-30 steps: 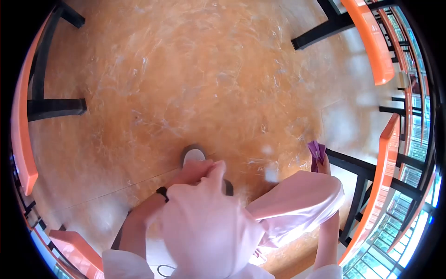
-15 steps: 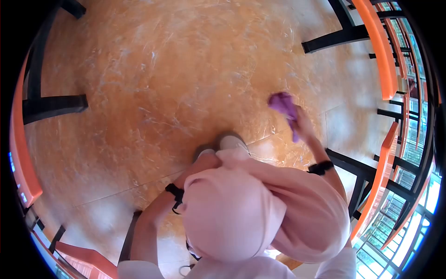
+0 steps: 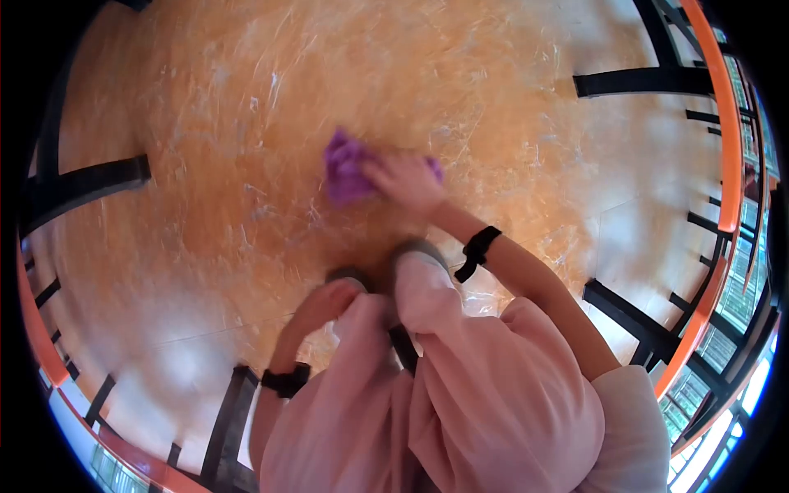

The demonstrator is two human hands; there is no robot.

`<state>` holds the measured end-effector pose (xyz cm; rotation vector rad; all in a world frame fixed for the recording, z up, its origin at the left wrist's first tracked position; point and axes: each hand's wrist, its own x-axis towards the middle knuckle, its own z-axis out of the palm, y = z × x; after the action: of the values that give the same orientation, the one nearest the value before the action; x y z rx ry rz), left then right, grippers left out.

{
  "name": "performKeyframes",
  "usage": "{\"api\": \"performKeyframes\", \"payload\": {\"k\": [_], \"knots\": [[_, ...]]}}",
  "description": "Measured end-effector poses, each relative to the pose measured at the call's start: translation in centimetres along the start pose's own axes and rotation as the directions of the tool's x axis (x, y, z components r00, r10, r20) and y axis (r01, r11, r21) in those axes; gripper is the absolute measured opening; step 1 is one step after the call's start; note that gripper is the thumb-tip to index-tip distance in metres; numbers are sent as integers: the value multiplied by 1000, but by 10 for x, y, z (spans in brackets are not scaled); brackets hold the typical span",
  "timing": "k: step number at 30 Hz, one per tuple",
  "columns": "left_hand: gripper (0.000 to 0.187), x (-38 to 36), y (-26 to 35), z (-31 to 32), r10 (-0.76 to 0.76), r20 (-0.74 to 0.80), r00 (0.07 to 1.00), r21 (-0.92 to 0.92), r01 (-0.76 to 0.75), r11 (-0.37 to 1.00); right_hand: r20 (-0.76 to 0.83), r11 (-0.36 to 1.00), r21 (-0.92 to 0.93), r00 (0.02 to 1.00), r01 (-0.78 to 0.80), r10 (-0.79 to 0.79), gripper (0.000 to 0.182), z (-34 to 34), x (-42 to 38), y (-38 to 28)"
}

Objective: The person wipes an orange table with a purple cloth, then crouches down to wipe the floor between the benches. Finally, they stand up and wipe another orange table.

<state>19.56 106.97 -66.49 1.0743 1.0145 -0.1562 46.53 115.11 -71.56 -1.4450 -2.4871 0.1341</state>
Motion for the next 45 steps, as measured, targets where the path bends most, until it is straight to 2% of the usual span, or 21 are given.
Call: {"api": "performKeyframes", "payload": {"k": [1,2,3,4,7,8,11,13,15,17,18,20,24,25,29,35,37,39,40,43,45], "knots": [[21,-4,-14,-17,-113,-3,994,-246,109,963,36,986,-5,985,-167,167,43,-3,-4,15],[18,-5,-35,-35,41,-113,993,-247,-68,967,71,944,-19,941,-329,330,45,-10,-12,30],[17,-7,-46,-59,233,-234,944,153,-201,968,-9,890,-32,890,-455,455,50,-45,-17,30],[19,-14,-51,-84,153,-360,920,123,-115,986,-139,819,-21,813,-573,565,55,-26,-46,56],[17,-36,-89,-162,178,-606,775,135,-120,984,-214,469,-77,474,-880,854,40,-27,-134,111],[16,-39,-105,-176,235,-694,680,169,-164,972,-176,215,-41,219,-976,960,39,-43,-154,113],[16,-46,-81,-162,254,-837,485,300,18,954,-485,104,-253,219,-962,847,25,-24,-272,154],[19,-30,-109,-133,431,-780,455,125,-561,818,-501,-94,-253,47,-963,864,40,-34,-278,144],[21,-16,-100,-75,254,-795,552,-99,-529,843,-437,-135,-186,-41,-973,899,46,-42,-252,138],[25,18,-142,-32,111,-566,817,-510,-452,732,-440,-69,-218,35,-974,897,46,-41,-221,128],[16,-1,-35,-4,249,-525,814,299,-97,949,-452,50,-192,133,-980,882,47,-36,-204,126],[9,10,-6,29,512,-483,710,678,-67,732,-441,222,-42,217,-974,871,46,-33,-150,114],[7,21,-13,29,605,-493,625,695,-135,706,-339,467,71,419,-882,842,42,-5,-25,59],[6,21,-14,25,592,-506,627,652,-172,739,-124,485,155,470,-861,874,42,-16,18,27],[6,20,-16,18,624,-456,635,660,-229,715,110,799,475,926,-369,362,37,8,93,-91],[8,19,-18,25,649,-561,514,645,-221,732,128,263,949,975,-174,182,37,19,101,-167],[9,16,-21,24,599,-568,565,623,-180,761,379,-73,925,912,-372,156,36,18,89,-142],[11,18,-26,25,602,-580,549,602,-209,770,227,243,910,893,-337,387,39,32,62,-96],[11,18,-25,25,592,-599,539,596,-193,779,651,271,572,630,-774,424,41,-39,70,-74],[11,15,-21,21,544,-573,613,572,-175,801,118,388,757,694,-526,710,37,7,-24,29],[12,15,-17,20,540,-573,617,538,-214,815,-34,309,811,488,-496,872,32,-3,-85,90]]}}
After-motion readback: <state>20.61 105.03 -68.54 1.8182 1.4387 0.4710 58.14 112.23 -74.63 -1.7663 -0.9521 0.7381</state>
